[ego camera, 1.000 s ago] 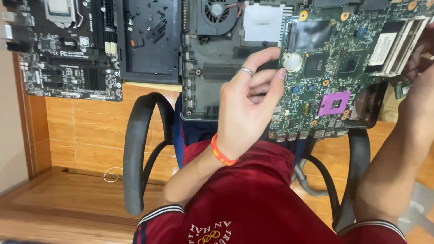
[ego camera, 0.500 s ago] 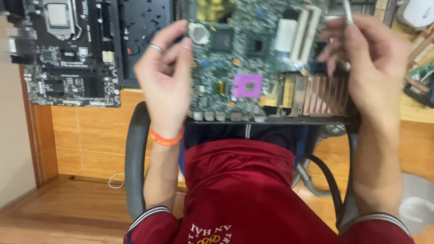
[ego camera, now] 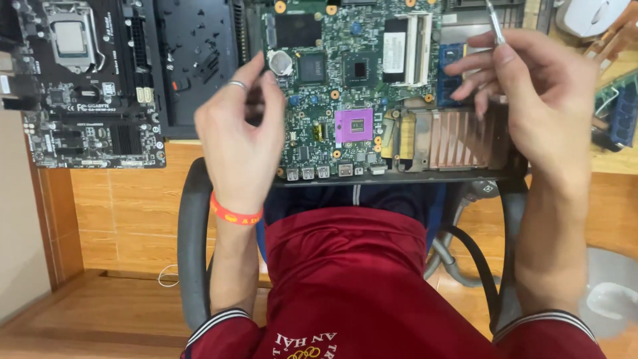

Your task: Disassembling and inspecting laptop components and motherboards.

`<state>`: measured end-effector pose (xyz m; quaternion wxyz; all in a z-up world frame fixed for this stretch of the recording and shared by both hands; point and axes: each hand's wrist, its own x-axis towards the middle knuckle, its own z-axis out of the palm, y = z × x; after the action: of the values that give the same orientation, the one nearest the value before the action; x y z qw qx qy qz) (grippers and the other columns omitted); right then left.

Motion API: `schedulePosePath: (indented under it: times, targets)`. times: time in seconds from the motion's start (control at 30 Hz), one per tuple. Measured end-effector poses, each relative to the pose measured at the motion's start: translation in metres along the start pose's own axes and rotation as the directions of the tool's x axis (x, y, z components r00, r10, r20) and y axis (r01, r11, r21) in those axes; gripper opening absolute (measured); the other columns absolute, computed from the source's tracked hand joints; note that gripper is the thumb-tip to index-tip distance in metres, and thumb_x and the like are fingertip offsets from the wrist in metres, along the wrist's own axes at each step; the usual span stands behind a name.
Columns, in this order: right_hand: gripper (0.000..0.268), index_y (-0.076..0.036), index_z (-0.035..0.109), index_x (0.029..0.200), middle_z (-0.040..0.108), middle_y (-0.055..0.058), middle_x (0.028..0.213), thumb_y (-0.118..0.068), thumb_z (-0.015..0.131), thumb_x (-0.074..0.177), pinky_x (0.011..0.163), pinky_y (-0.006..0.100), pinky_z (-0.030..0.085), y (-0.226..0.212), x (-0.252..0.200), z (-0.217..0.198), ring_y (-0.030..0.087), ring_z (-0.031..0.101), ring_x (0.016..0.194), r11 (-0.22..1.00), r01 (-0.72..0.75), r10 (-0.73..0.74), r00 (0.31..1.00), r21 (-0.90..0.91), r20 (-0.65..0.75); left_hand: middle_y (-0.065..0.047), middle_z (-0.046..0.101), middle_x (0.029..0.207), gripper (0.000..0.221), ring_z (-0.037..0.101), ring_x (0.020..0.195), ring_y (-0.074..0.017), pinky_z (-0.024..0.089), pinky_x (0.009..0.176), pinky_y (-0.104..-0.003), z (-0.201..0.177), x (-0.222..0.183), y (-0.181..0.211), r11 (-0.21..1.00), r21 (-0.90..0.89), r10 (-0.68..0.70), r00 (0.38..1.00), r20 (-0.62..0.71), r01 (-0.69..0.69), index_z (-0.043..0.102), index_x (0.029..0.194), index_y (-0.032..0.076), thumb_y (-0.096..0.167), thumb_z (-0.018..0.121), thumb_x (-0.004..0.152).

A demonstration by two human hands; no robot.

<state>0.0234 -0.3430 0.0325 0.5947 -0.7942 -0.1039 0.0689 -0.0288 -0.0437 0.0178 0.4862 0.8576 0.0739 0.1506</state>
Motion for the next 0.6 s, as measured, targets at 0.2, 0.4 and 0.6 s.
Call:
schedulePosePath:
  times: [0.2, 0.4, 0.6]
  targets:
    - [0.023, 0.009, 0.058, 0.127, 0.071, 0.019, 0.104, -0.005, 0.047, 0.113, 0.060, 0.023, 0.048, -0.007, -0.012, -0.015, 0.015, 0.067, 0.076, 0.998, -0.056, 0.056, 0.998, -0.008, -0.036, -0.015, 0.067, 0.116, 0.020, 0.071, 0.098, -0.0244, 0.056, 0.090, -0.034, -0.008, -0.005, -0.002, 0.947, 0.217, 0.255, 0.965, -0.055, -0.237, 0.067, 0.128, -0.005, -0.002, 0.063, 0.109]
    - [0.029, 0.008, 0.054, 0.138, 0.071, 0.019, 0.101, 0.002, 0.052, 0.110, 0.060, 0.024, 0.048, -0.003, -0.038, -0.030, 0.014, 0.063, 0.073, 0.993, -0.022, 0.012, 0.996, -0.113, -0.085, -0.018, 0.061, 0.132, 0.019, 0.062, 0.122, -0.0342, 0.051, 0.106, -0.040, -0.013, -0.006, 0.004, 0.890, 0.302, 0.337, 0.939, 0.069, -0.341, 0.066, 0.127, -0.004, 0.000, 0.065, 0.108]
    - [0.022, 0.003, 0.059, 0.135, 0.074, 0.017, 0.098, 0.001, 0.050, 0.116, 0.056, 0.020, 0.051, 0.029, -0.079, -0.053, 0.012, 0.068, 0.069, 0.998, -0.053, 0.047, 0.968, -0.019, -0.247, -0.021, 0.032, 0.166, 0.052, 0.031, 0.156, -0.0421, 0.031, 0.133, -0.051, 0.003, -0.006, 0.014, 0.851, 0.327, 0.334, 0.904, 0.267, -0.411, 0.046, 0.157, 0.005, 0.013, 0.065, 0.109]
